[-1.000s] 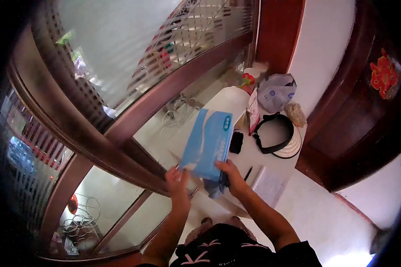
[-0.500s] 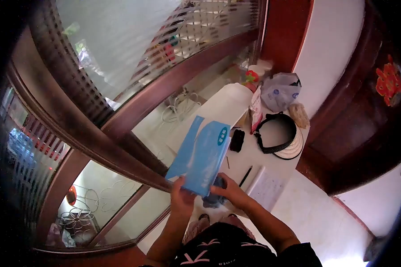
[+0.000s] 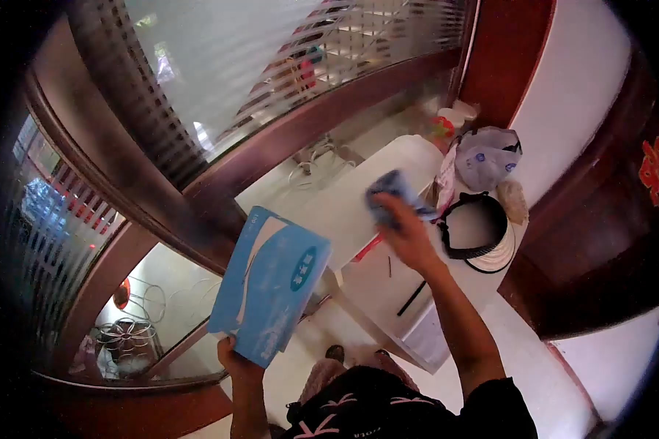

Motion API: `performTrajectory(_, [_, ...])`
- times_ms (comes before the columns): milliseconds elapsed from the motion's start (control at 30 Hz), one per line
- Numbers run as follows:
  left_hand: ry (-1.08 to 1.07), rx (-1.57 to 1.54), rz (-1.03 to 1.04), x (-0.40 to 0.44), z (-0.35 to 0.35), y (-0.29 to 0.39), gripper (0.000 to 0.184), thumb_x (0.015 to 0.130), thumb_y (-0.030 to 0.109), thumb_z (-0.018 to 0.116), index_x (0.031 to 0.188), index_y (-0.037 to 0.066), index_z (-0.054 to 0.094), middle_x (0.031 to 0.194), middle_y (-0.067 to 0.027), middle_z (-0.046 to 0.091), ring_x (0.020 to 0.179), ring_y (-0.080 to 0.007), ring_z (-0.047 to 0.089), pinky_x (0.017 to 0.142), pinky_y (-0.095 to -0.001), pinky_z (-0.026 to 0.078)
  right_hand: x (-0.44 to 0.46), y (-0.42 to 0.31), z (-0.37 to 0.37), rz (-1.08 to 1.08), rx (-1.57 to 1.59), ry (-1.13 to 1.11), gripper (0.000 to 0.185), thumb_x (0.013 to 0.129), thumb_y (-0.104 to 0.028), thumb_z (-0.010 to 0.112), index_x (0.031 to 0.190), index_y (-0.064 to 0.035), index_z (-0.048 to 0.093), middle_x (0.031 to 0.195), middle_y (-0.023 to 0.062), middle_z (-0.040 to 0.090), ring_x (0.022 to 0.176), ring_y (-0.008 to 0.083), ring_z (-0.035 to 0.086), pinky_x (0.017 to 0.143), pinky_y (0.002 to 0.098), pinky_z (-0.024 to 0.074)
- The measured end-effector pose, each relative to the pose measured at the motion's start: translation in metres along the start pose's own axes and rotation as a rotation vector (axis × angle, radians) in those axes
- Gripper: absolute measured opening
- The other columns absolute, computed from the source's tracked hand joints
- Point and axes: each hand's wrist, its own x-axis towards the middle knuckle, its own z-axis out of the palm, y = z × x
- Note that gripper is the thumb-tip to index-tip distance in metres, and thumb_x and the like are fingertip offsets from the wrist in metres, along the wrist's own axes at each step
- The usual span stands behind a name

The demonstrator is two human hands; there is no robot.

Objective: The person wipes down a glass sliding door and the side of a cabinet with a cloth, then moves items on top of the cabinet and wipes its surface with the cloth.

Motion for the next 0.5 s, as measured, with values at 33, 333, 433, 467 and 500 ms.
performTrajectory(33, [-0.014,-0.024,-0.004,0.0,-0.001,0.001,0.064,0.077,0.028,0.059,0.135,0.004,0.046,0.129,-0.0135,0.055,0.115,-0.0344,0.056,0.094,-0.0502,0.049,0.006,0.007,0.015,-0.106,-0.035,-0.127,0.041,0.086,-0.007,0.063,0.126,-0.0086,0.055,0.122,0.0099,0.061,0.098,0.0236,0.064,0.083,0.0349,0.0505])
performTrajectory(333, [0.061,0.057,0.013,-0.001,-0.004,-0.018,0.067,0.076,0.034,0.063,0.134,0.004,0.045,0.127,-0.0175,0.052,0.112,-0.0372,0.054,0.088,-0.0489,0.051,0.029,0.04,0.065,-0.296,-0.833,-0.225,0.036,0.094,-0.028,0.054,0.129,-0.0196,0.055,0.136,0.0043,0.052,0.13,0.0288,0.045,0.107,0.054,0.029])
performTrajectory(433, [-0.026,-0.006,-0.066,0.004,0.018,-0.024,0.065,0.074,0.029,0.062,0.132,0.004,0.047,0.126,-0.0173,0.052,0.111,-0.0364,0.055,0.088,-0.0479,0.051,0.042,0.048,0.052,-0.148,-0.852,-0.266,0.042,0.094,-0.036,0.051,0.133,-0.0219,0.051,0.141,0.0038,0.046,0.135,0.0291,0.039,0.108,0.0595,0.0243])
performTrajectory(467, [-0.018,-0.001,-0.07,0.008,0.019,-0.027,0.067,0.074,0.029,0.062,0.134,0.003,0.046,0.128,-0.0168,0.053,0.112,-0.0354,0.056,0.09,-0.0478,0.05,0.053,0.051,0.041,-0.095,-0.887,-0.258,0.045,0.092,-0.039,0.052,0.134,-0.0214,0.051,0.141,0.0049,0.047,0.133,0.0296,0.04,0.107,0.06,0.0261])
performTrajectory(500, [-0.01,0.003,-0.071,0.011,0.017,-0.031,0.068,0.073,0.028,0.062,0.135,0.003,0.046,0.129,-0.0163,0.054,0.113,-0.0343,0.056,0.093,-0.0477,0.049,0.061,0.056,0.03,-0.045,-0.92,-0.251,0.048,0.091,-0.041,0.052,0.134,-0.0208,0.05,0.14,0.0061,0.047,0.131,0.0301,0.042,0.106,0.0605,0.0279])
